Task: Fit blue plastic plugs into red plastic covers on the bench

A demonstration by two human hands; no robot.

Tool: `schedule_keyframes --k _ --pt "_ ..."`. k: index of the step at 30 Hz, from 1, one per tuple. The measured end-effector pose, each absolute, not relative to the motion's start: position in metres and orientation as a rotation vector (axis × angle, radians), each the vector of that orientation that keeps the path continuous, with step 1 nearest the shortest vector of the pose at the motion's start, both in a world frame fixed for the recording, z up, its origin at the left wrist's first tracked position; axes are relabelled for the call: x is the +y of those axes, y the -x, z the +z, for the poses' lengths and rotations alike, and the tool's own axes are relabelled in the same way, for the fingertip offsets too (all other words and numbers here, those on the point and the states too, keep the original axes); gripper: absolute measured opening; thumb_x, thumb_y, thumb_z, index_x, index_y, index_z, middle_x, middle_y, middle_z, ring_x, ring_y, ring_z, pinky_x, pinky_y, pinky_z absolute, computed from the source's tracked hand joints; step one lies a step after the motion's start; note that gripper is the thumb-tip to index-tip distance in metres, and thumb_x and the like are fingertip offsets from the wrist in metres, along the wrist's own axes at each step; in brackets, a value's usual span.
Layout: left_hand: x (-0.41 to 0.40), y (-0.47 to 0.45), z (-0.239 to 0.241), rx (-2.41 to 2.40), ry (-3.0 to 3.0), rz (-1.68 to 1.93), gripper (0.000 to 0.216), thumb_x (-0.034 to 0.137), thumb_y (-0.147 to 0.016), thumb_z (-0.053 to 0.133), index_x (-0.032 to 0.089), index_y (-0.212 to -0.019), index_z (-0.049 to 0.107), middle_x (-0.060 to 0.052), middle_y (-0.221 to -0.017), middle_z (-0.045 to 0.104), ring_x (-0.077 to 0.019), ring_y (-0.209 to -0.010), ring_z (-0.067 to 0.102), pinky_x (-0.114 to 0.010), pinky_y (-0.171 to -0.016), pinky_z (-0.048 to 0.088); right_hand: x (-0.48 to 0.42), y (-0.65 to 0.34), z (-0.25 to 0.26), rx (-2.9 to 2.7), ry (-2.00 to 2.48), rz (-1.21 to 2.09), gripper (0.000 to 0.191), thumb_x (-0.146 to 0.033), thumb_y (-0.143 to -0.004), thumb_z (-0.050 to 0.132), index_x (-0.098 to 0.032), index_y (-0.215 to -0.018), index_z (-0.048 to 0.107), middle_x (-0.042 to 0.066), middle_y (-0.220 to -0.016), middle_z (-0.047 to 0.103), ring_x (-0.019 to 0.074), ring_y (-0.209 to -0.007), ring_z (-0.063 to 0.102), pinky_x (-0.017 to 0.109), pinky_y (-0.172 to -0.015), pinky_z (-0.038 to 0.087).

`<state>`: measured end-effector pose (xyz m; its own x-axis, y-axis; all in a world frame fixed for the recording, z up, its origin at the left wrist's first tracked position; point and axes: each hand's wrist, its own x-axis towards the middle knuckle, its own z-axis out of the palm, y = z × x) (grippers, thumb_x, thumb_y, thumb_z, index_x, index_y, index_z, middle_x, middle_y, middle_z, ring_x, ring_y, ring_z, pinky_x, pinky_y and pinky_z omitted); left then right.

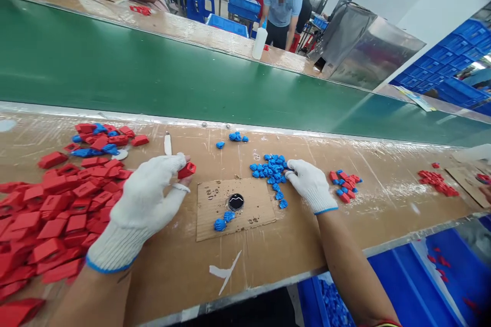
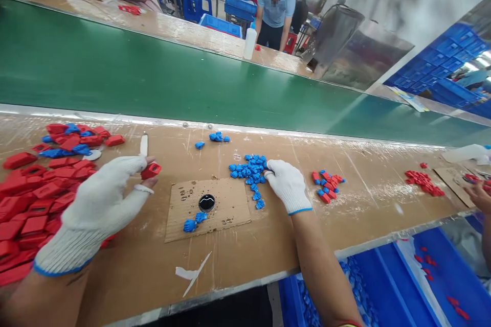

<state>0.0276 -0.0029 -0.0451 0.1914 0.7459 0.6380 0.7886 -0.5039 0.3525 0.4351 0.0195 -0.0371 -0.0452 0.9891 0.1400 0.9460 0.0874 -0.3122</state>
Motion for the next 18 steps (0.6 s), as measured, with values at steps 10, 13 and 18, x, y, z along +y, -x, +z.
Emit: schedule_keyframes --k 10,13,18 --pt "-0.006 -0.042 -0.040 -1.435 2.490 -1.310 0.025 0.019 -0.098 0.059 0.018 -0.119 0.073 -0.011 -0.110 0.083 -0.0288 -0.100 0.080 -0.043 -0.090 0.064 -0.026 -0.417 -0.022 -2.030 1.480 0.413 0.008 -0.024 -0.093 0.060 -0.024 -0.098 0.066 0.006 -0.099 0.074 0.0232 -0.091 0.073 0.036 -0.080 0.060" --pt "-0.007 -0.045 -0.039 -1.424 2.510 -1.283 0.025 0.019 -0.099 0.060 0.016 -0.120 0.072 -0.012 -0.111 0.082 -0.0281 -0.102 0.078 -0.041 -0.088 0.062 -0.027 -0.373 0.001 -2.323 1.080 0.492 0.021 -0.006 -0.093 0.056 -0.024 -0.082 0.060 0.003 -0.095 0.067 0.0180 -0.089 0.066 0.030 -0.076 0.053" --pt "-0.007 -0.043 -0.040 -1.436 2.528 -1.289 0.029 0.013 -0.097 0.061 0.013 -0.124 0.071 -0.012 -0.111 0.081 -0.0269 -0.103 0.076 -0.039 -0.088 0.059 -0.011 -0.322 0.014 -2.592 0.872 0.485 0.025 0.000 -0.090 0.052 -0.024 -0.085 0.049 -0.002 -0.078 0.055 0.0149 -0.071 0.049 0.028 -0.065 0.038"
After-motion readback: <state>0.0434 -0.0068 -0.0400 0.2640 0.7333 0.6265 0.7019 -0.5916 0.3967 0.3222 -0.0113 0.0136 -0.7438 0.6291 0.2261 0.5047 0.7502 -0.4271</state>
